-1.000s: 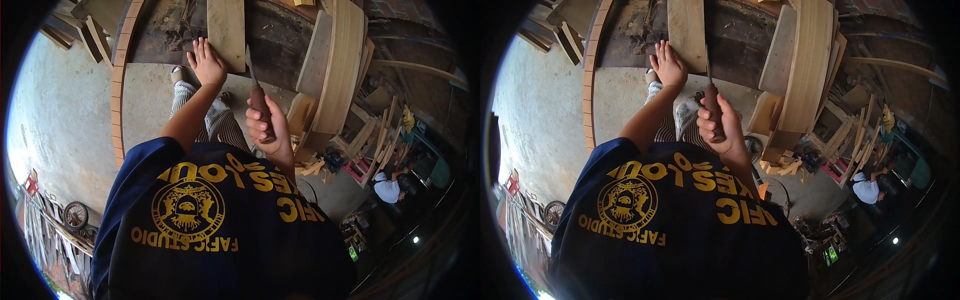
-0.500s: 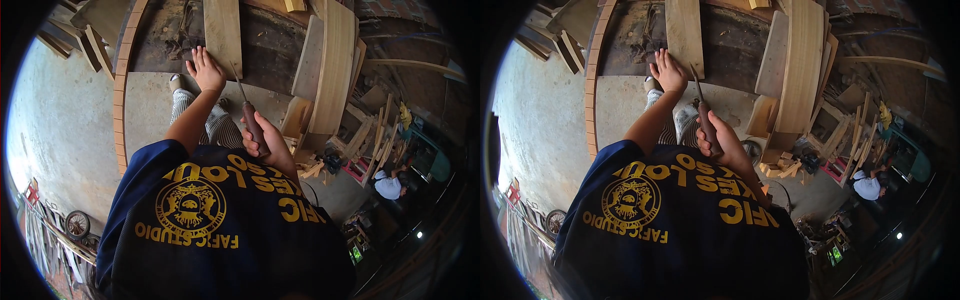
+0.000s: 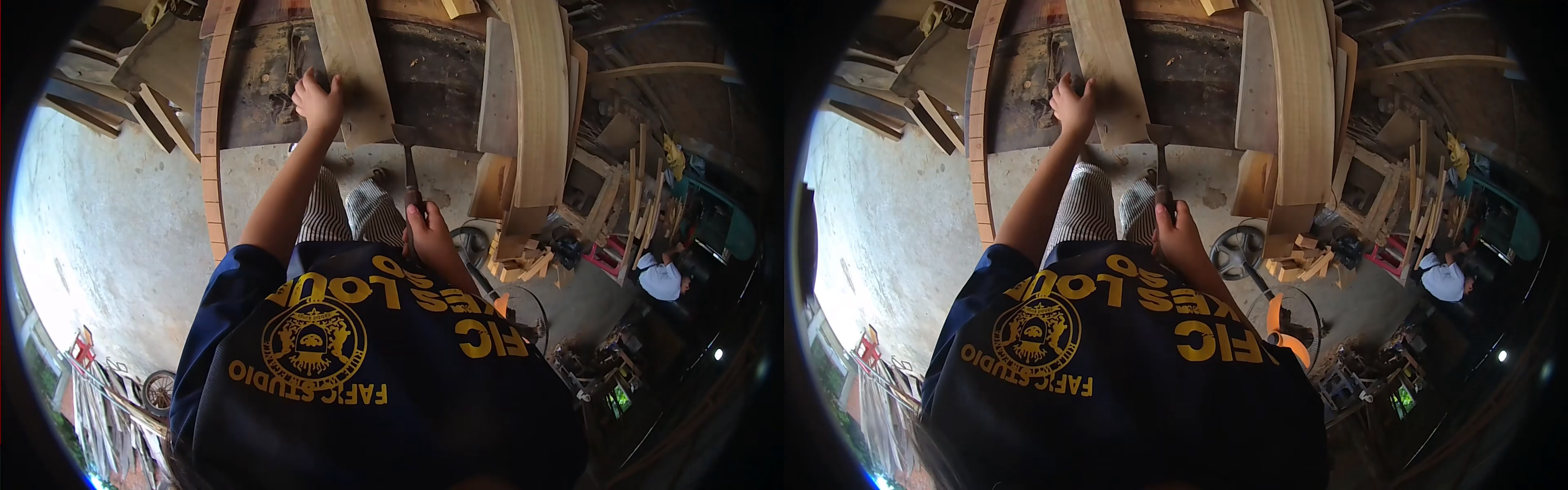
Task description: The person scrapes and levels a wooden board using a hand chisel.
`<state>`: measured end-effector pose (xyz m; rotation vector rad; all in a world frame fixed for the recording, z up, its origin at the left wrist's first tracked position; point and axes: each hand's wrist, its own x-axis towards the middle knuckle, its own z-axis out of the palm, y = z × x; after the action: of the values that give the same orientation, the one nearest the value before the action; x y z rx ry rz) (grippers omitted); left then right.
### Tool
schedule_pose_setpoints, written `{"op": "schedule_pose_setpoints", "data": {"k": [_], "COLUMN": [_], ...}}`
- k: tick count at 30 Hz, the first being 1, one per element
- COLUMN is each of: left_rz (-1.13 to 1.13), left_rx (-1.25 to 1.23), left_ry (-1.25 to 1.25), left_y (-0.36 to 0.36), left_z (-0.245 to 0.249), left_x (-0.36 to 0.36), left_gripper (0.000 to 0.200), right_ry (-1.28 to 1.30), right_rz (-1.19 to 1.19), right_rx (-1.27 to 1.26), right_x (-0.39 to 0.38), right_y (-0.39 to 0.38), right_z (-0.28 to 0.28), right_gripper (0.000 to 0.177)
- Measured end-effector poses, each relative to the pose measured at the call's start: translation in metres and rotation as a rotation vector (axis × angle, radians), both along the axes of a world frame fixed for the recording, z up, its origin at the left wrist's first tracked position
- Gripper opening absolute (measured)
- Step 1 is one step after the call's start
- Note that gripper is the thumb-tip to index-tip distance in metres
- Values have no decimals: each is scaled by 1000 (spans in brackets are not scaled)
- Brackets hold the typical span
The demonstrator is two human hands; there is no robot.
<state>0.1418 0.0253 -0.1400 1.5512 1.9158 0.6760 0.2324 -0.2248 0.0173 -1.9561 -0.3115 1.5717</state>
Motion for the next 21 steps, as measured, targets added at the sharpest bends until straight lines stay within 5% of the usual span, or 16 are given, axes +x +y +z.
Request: {"op": "schedule_pose_setpoints", "data": {"k": [3,6,21], "left_rz": [-375,-787,-766], "left_rx": [341,197,174], "left_ry": [54,78,71], "left_y": [12,-12,-70], "left_z": [15,26,6], "left_x": [2,-6,-2], "left_gripper": [50,43,47], "right_ry": [27,-18,-334], "right_rz": [-79,-94,285], "right_rx": [-20,-28,-97], "right_x": [1,-3,-6], "right_y": [-4,-6,9], "right_z": [-3,-1,7], "right_gripper": [34,34,43]}}
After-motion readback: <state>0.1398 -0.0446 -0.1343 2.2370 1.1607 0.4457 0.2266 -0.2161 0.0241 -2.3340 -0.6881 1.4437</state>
